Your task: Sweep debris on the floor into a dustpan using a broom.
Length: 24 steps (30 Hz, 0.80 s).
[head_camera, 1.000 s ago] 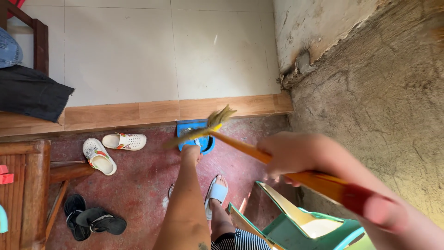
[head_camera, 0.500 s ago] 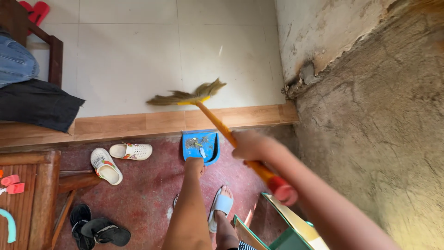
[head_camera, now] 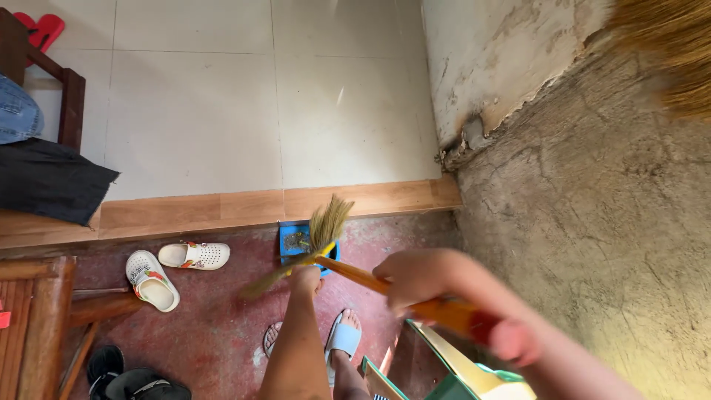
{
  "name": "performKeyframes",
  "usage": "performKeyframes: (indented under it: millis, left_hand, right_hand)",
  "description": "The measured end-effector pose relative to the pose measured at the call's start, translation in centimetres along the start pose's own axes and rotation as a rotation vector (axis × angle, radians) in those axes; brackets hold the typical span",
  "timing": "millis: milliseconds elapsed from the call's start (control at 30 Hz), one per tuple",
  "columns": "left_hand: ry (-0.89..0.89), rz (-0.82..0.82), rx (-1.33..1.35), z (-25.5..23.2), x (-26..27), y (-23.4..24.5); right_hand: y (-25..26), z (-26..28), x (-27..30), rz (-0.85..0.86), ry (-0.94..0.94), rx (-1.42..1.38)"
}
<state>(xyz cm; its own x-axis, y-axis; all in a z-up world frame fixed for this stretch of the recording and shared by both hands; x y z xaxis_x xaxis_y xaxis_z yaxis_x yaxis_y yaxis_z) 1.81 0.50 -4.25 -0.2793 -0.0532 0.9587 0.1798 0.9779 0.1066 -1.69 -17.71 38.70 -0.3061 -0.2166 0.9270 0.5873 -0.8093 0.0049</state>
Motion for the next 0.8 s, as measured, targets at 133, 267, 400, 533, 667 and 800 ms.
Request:
performKeyframes:
  millis: [133, 267, 400, 533, 667, 800]
  left_hand:
    - [0.017, 0.009, -0.02, 0.0, 0.1, -0.2]
    - [0.009, 0.029, -0.061, 1.1, -1.4, -1.3]
    - [0.015, 0.143, -0.058, 4.0, -5.5, -1.5]
    - [0.071, 0.17, -0.105, 4.7, -4.6, -1.8]
    - [-0.05, 0.154, -0.322, 5.8, -5.0, -4.0]
    - [-0.147, 0.144, -0.557, 5.7, -2.7, -7.1]
  right_hand:
    - [1.2, 1.3, 7.3, -0.134, -0.099, -0.186]
    - [0.9, 0.9, 10.4, -0.29, -0.087, -0.341]
    - [0.3, 0.7, 10.7, -0.426, 0.009, -0.33]
    - [1.9, -3.0, 9.1, -0.546, -0.04, -0.2]
    - [3.8, -8.3, 5.7, -0.724, -0.099, -0.361]
    - [5.1, -15.5, -0.6, -0.848, -0.279, -0.372]
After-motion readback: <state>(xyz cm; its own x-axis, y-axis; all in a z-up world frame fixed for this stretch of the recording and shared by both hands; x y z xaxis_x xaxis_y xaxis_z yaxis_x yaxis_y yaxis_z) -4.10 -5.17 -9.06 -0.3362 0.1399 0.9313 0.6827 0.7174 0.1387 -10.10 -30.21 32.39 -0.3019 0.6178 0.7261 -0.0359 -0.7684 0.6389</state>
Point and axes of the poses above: each hand's wrist, its own x-axis away from the middle knuckle, its own y-axis out of the back of the hand, z = x × y, the point moved 3 cm from there along -x, towards the middle knuckle, and after that the axes turned 2 degrees about y, right-handed, at the moved point
